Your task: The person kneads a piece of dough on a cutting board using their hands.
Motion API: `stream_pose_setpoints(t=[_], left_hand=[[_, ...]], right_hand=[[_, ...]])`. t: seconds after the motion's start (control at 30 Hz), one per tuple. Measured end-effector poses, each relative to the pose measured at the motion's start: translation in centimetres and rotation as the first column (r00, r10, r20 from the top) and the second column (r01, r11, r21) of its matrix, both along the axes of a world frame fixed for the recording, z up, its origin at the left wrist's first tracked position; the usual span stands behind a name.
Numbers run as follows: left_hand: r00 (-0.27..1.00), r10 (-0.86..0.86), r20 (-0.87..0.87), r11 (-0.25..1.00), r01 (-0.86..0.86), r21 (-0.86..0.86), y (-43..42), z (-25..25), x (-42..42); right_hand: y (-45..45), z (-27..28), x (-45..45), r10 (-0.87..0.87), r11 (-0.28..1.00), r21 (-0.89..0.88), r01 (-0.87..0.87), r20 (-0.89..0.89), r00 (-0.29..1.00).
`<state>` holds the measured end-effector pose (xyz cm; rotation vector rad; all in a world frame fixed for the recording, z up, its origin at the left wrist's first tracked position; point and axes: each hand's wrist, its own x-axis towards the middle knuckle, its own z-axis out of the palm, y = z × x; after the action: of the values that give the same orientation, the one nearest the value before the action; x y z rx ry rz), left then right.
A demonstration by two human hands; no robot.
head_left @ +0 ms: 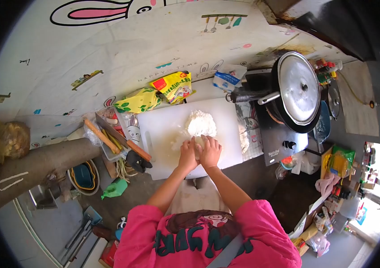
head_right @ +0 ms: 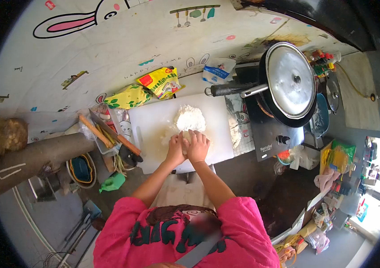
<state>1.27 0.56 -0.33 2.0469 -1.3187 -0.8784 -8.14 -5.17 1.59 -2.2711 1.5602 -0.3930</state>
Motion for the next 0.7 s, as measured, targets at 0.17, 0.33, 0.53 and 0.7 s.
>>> stream_pose_setpoints(t=[0.17,0.33,0.53,0.7], left_hand=[[0.994,-0.013,0.106,0.997,0.005,0.077,0.1,-0.7,-0.1],[0.995,-0.025,0.100,0.994,0.014,0.107,-0.6,-0.3,0.0],[0.970,-0.051,0.237,0.998,0.043,0.037,-0.8,-1.3,-0.1],[0.971,-0.105,0.213,0.984,0.070,0.165,-1.6,0.5,0.1]], right_hand=[[-1.8,-1.6,0.4,0.088,0.996,0.001,-0.088,0.000,0.996],[-1.5,-8.9,-1.0,0.180,0.975,-0.127,-0.181,-0.017,0.983],[-3.1,-10.3,-0.2,0.216,0.953,-0.210,-0.218,-0.033,0.976],[-4.7,-9.7,0.4,0.173,0.957,-0.221,-0.186,-0.076,0.982]])
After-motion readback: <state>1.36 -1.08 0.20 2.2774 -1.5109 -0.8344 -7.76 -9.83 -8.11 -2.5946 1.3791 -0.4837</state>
